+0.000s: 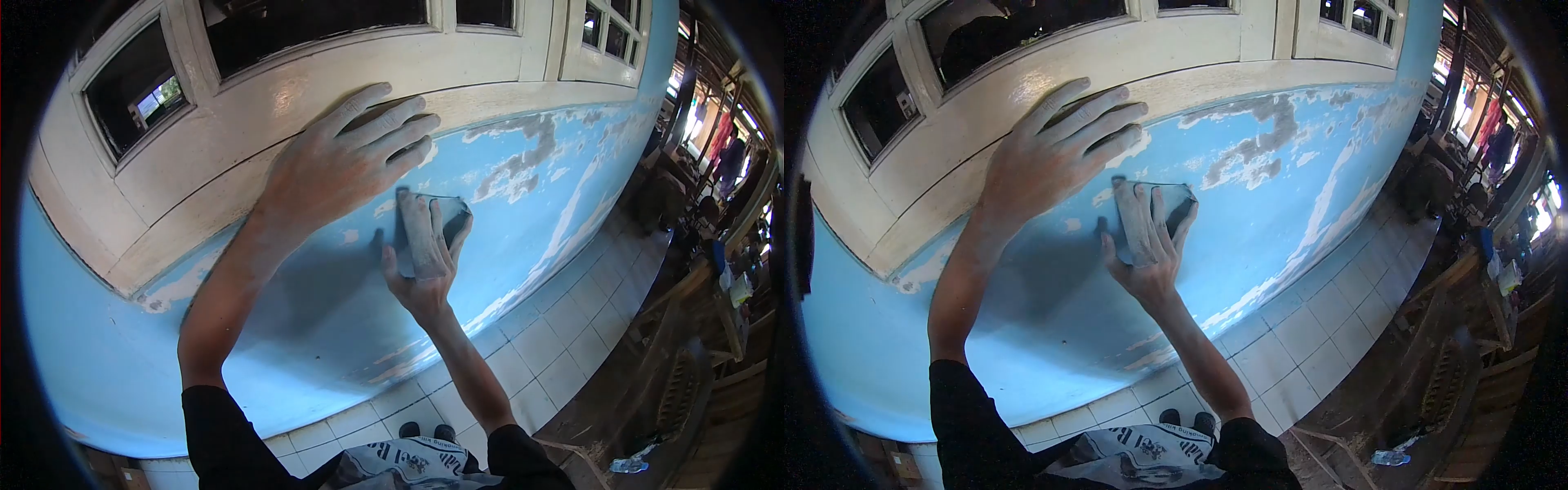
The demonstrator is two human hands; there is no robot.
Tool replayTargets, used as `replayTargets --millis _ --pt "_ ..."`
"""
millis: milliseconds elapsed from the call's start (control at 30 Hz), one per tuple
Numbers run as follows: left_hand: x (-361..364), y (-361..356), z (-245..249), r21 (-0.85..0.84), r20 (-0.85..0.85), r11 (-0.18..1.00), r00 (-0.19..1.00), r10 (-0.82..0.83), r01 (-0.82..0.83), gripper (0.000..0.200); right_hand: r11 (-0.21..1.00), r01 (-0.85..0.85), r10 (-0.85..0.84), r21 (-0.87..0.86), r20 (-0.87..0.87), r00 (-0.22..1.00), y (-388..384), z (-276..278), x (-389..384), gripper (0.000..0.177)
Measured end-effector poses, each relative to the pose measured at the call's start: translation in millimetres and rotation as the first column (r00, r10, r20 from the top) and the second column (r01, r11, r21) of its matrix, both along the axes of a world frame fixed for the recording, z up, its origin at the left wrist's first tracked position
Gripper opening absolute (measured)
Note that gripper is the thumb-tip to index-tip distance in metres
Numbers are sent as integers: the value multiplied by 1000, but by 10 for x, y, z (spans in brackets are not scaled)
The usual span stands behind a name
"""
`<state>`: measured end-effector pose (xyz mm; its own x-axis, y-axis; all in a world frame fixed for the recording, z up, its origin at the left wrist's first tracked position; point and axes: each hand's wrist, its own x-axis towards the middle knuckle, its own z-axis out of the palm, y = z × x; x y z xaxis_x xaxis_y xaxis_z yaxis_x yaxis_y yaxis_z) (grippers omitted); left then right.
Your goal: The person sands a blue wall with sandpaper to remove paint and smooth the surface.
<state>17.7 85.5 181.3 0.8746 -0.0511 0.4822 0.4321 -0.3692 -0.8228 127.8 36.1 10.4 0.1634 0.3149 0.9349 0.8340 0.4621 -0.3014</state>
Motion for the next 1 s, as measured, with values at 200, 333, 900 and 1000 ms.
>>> replayTargets --millis 200,333,900,1000 --pt "-7 -2 -9 12 4 1000 1000 -1 1 32 988 40 -45 -149 -28 999 -68 62 -110 64" --pt "-18 -19 -1 32 -4 999 1000 14 -14 34 979 135 -123 -152 82 989 -131 -80 -97 64" --pt "-11 -6 25 40 -11 999 1000 24 -23 36 953 237 -204 -188 180 962 -162 69 -55 50" --pt "-25 6 -8 34 -30 999 999 29 -28 36 961 225 -204 -162 136 969 -206 108 -80 50"
